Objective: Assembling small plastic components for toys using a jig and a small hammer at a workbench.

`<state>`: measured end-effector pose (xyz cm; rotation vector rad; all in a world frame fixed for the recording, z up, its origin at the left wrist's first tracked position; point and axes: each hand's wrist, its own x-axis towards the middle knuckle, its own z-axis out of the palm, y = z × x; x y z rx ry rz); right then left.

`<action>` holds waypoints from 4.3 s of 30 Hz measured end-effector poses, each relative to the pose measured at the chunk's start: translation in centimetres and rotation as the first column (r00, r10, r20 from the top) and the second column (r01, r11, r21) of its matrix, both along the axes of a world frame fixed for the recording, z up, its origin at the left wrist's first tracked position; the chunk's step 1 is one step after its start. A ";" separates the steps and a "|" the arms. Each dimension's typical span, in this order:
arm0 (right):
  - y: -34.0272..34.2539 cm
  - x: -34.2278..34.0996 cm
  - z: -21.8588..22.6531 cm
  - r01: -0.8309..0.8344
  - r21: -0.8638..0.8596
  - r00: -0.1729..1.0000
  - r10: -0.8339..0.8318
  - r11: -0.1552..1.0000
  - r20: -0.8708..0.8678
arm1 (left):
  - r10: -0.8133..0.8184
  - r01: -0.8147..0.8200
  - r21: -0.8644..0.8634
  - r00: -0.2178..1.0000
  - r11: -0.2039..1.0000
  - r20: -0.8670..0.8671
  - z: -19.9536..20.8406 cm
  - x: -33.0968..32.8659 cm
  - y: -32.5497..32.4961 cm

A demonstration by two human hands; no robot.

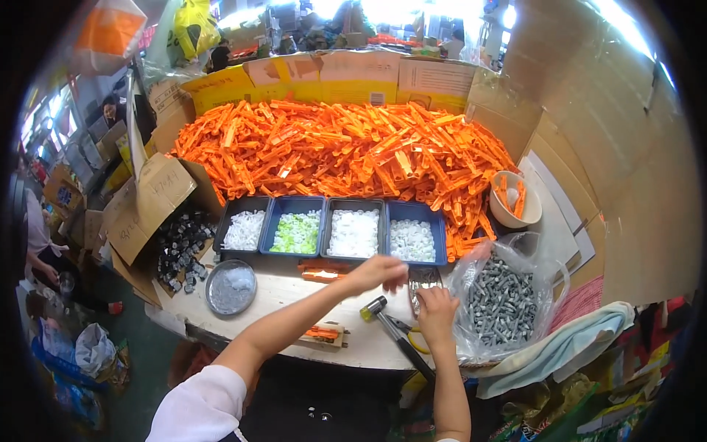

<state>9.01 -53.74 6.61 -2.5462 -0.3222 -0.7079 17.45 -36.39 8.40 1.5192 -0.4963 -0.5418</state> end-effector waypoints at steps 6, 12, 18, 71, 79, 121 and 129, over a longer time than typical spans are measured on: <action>5.3 -3.3 1.5 -0.288 0.533 0.921 0.383 0.796 -0.074 | -0.023 0.004 -0.147 0.992 0.989 -0.127 -2.6 -9.6 5.3; 9.1 -5.9 0.2 -0.310 0.564 0.888 0.445 0.765 -0.116 | 0.142 -0.203 -0.177 0.940 0.963 -0.309 -3.5 -13.8 8.8; 11.0 -8.0 0.4 -0.412 0.512 0.863 0.503 0.753 -0.044 | 0.343 -0.466 -0.386 0.873 0.796 -0.347 -3.4 -17.5 9.4; 15.4 -7.8 1.5 -0.467 0.257 0.877 0.480 0.846 0.015 | 0.387 -0.570 -0.600 0.821 0.562 -0.419 -5.4 -18.8 11.8; 14.8 -6.6 1.1 -0.472 0.125 0.881 0.471 0.873 0.039 | 0.674 -0.628 -0.336 0.738 0.702 0.030 -5.0 -17.4 13.9; 16.8 -0.5 0.5 -0.755 -0.405 0.655 0.630 0.516 -0.418 | 0.330 -0.611 0.157 0.606 0.776 0.724 -7.2 -14.8 15.8; 16.5 -0.6 -0.4 -0.773 -0.242 0.621 0.622 0.587 -0.476 | 0.311 -0.595 0.176 0.622 0.784 0.719 -7.2 -14.6 16.0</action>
